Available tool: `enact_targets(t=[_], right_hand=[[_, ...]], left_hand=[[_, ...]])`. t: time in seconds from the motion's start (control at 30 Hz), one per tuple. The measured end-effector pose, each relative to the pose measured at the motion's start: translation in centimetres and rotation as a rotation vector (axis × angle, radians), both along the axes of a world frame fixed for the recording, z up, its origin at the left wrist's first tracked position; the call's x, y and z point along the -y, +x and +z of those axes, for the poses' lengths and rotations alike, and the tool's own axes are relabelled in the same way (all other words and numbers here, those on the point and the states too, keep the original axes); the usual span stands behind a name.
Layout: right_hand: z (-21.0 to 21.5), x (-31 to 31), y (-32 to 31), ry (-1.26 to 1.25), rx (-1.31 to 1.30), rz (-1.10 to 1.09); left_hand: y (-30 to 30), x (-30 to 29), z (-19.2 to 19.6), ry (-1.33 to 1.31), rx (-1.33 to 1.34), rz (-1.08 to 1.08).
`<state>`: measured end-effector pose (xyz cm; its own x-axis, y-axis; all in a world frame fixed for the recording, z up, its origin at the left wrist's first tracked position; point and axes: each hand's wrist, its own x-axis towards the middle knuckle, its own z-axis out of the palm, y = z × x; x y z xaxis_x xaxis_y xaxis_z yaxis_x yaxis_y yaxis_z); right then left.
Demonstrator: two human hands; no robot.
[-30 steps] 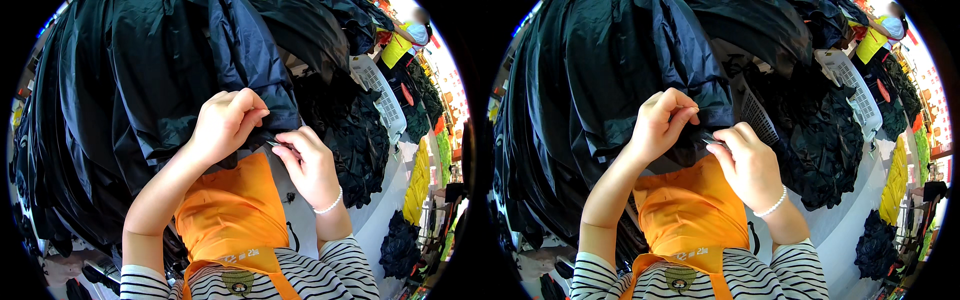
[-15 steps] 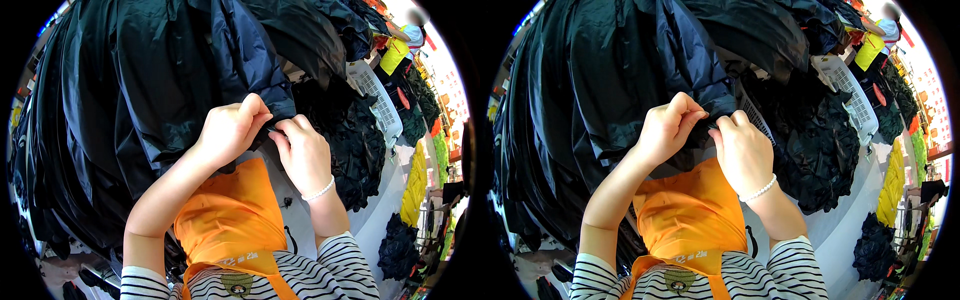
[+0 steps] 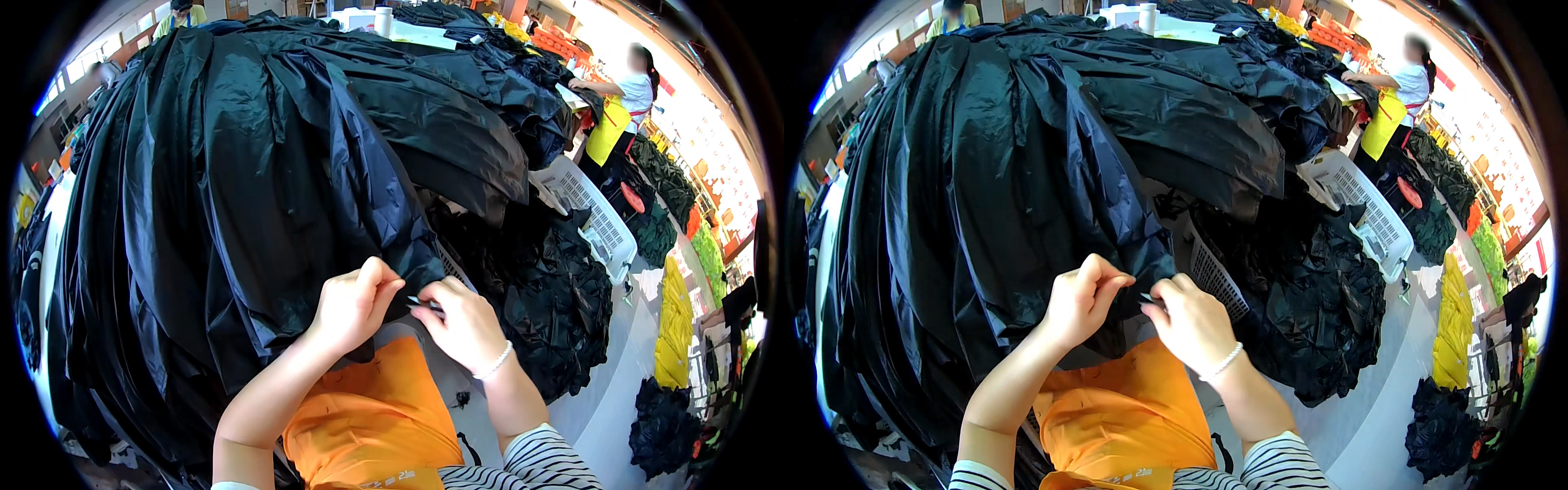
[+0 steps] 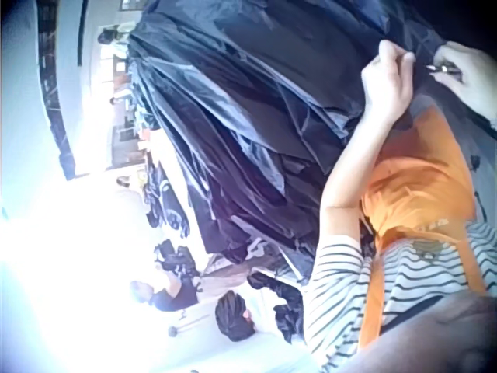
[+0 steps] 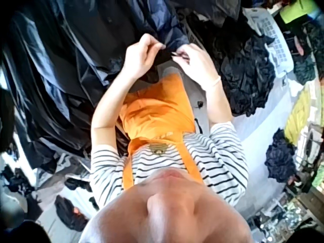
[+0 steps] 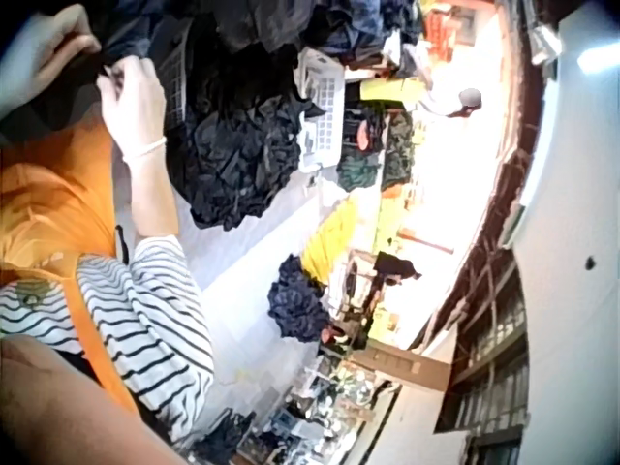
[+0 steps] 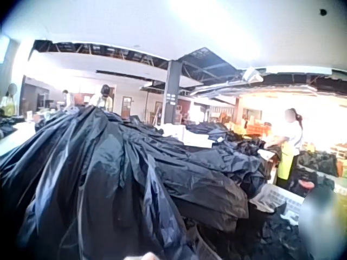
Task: The person inspects a pile of black garments by picking up individual pieces, unfolding them, and examining seams and edges. They repeatedly handle the fabric, turning it over and checking different areas before placing it back on the pile.
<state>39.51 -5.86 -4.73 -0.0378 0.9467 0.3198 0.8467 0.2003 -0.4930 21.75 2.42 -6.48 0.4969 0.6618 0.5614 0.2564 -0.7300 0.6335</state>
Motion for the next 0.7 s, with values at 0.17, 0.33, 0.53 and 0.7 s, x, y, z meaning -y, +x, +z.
enact_targets(t=[0.17,0.33,0.53,0.7], right_hand=[[-0.8,0.8,4.0,-0.126,-0.384,-0.14],[-10.4,-4.0,5.6,0.01,-0.529,-0.104],[-9.3,-5.0,4.3,0.365,-0.604,-0.246],[-3.0,-3.1,1.1,0.506,-0.669,-0.12]], left_hand=[[-3.9,3.8,1.6,-0.518,-0.2,-0.75],[-4.6,10.4,-7.6,-0.306,-1.0,-0.807],[-7.0,10.1,-7.2,-0.159,-1.251,-0.282],[-1.2,6.2,3.9,0.243,-0.103,-0.037]])
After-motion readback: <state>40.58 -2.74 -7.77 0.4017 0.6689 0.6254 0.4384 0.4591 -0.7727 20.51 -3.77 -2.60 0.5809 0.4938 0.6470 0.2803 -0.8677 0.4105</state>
